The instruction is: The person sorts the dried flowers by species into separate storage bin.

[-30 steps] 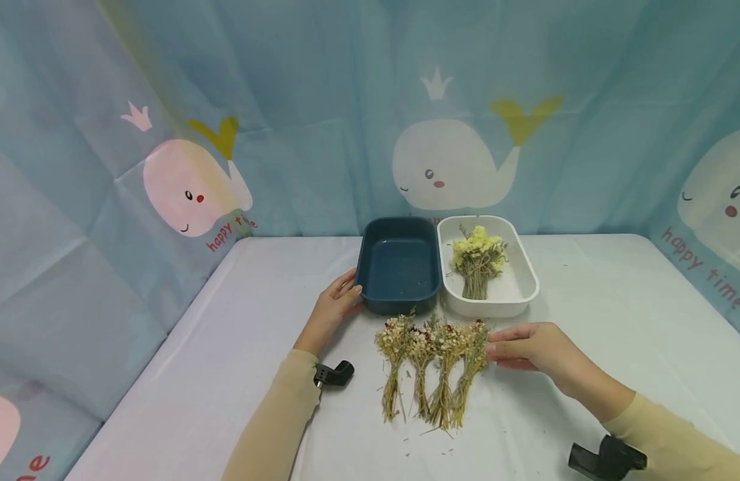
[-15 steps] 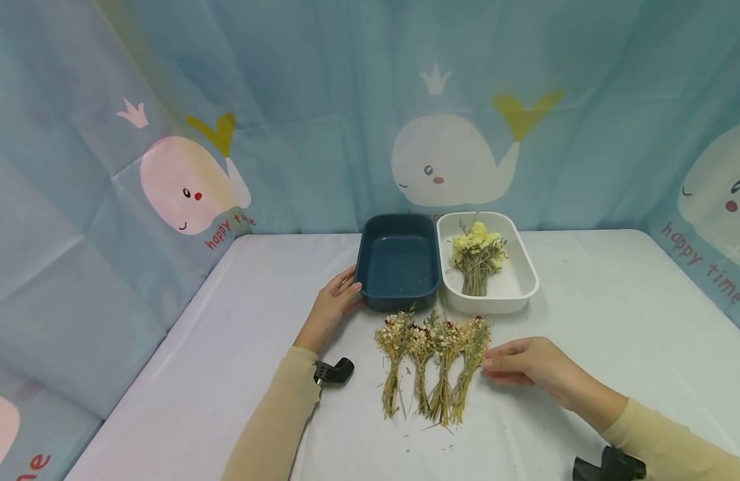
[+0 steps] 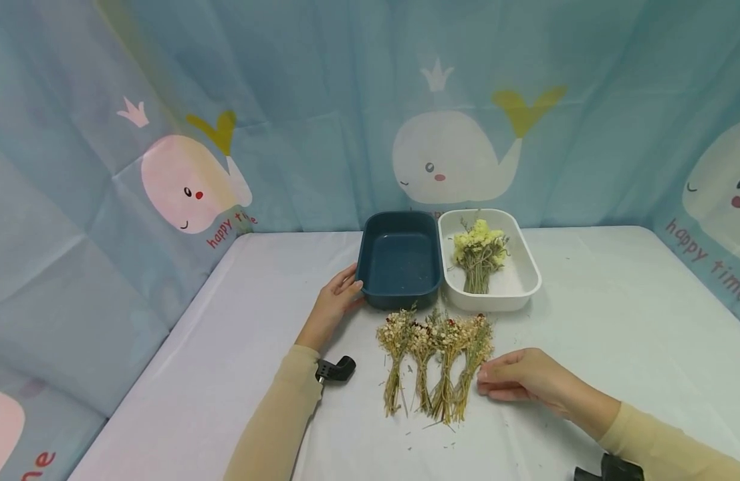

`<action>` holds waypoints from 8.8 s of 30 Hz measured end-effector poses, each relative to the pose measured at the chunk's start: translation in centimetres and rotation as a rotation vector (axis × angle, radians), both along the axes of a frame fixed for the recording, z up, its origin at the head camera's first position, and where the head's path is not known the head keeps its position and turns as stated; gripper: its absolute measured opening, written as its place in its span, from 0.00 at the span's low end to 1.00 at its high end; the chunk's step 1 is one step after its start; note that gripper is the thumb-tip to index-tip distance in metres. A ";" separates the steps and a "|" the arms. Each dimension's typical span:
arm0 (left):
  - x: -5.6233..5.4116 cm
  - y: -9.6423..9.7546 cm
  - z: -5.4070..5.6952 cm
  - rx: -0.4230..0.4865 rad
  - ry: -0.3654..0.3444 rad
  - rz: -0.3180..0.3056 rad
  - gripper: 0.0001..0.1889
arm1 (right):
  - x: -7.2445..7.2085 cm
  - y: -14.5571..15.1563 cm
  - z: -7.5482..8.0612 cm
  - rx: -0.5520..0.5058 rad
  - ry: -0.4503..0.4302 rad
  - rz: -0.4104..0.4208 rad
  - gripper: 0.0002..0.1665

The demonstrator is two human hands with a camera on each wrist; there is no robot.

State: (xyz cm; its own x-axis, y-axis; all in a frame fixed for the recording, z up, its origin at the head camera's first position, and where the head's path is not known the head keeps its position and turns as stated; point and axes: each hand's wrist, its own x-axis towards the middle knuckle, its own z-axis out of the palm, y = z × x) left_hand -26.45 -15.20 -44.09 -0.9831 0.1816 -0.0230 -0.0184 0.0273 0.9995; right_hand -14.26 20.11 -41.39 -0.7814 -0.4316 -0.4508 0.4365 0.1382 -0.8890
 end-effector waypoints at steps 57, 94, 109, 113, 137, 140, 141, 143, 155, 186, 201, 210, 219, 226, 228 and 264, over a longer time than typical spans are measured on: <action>0.1 0.0 0.2 -0.005 -0.007 -0.005 0.30 | 0.0 -3.5 -1.3 -0.086 -0.119 -0.311 0.12; -0.1 -0.2 0.1 0.002 -0.013 -0.009 0.29 | -0.7 -2.9 4.9 -0.006 0.091 -0.218 0.39; 0.2 -0.2 -0.1 -0.027 -0.014 0.017 0.30 | -5.3 -6.8 7.2 -0.001 0.146 -0.204 0.30; 0.3 -0.3 -0.2 -0.020 -0.012 0.028 0.29 | -6.4 -7.7 7.1 -0.004 0.136 -0.209 0.30; 0.0 0.0 0.0 -0.012 0.008 -0.001 0.30 | -13.4 -11.5 7.3 -0.030 0.089 -0.348 0.29; 0.1 0.0 0.0 -0.006 0.003 0.003 0.30 | -14.1 -12.4 7.2 -0.039 0.078 -0.376 0.29; 0.1 0.0 0.0 0.001 -0.001 0.006 0.30 | -14.4 -12.6 7.1 -0.035 0.084 -0.382 0.29; 0.1 0.0 0.0 0.002 -0.004 0.012 0.30 | -14.9 -13.2 7.0 -0.022 0.095 -0.393 0.29; 0.0 0.0 0.0 -0.029 -0.008 0.015 0.29 | -17.1 -15.7 5.3 0.012 0.114 -0.433 0.23; 0.0 -0.1 -0.4 -0.018 0.001 0.003 0.29 | -18.9 -16.5 0.8 0.143 -0.016 -0.358 0.13; 0.2 0.3 -0.3 -0.016 0.008 -0.006 0.29 | -16.6 -14.5 3.8 0.159 0.151 -0.258 0.20; -0.2 0.1 -0.2 -0.015 0.007 -0.013 0.30 | -11.5 -11.4 7.3 0.052 0.207 -0.179 0.22; 0.0 -0.1 -0.2 -0.018 -0.002 -0.004 0.31 | -6.6 -7.8 7.3 0.016 0.234 -0.123 0.23; 0.0 -0.1 -0.2 -0.024 -0.007 0.001 0.30 | -3.7 -5.5 6.5 -0.037 0.239 -0.121 0.27; -0.1 0.0 -0.2 -0.021 -0.006 -0.003 0.30 | -3.1 -5.0 6.0 -0.068 0.227 -0.121 0.28; -0.1 0.0 -0.1 0.010 -0.004 -0.009 0.30 | 0.2 -3.7 -0.2 -0.120 -0.033 -0.095 0.32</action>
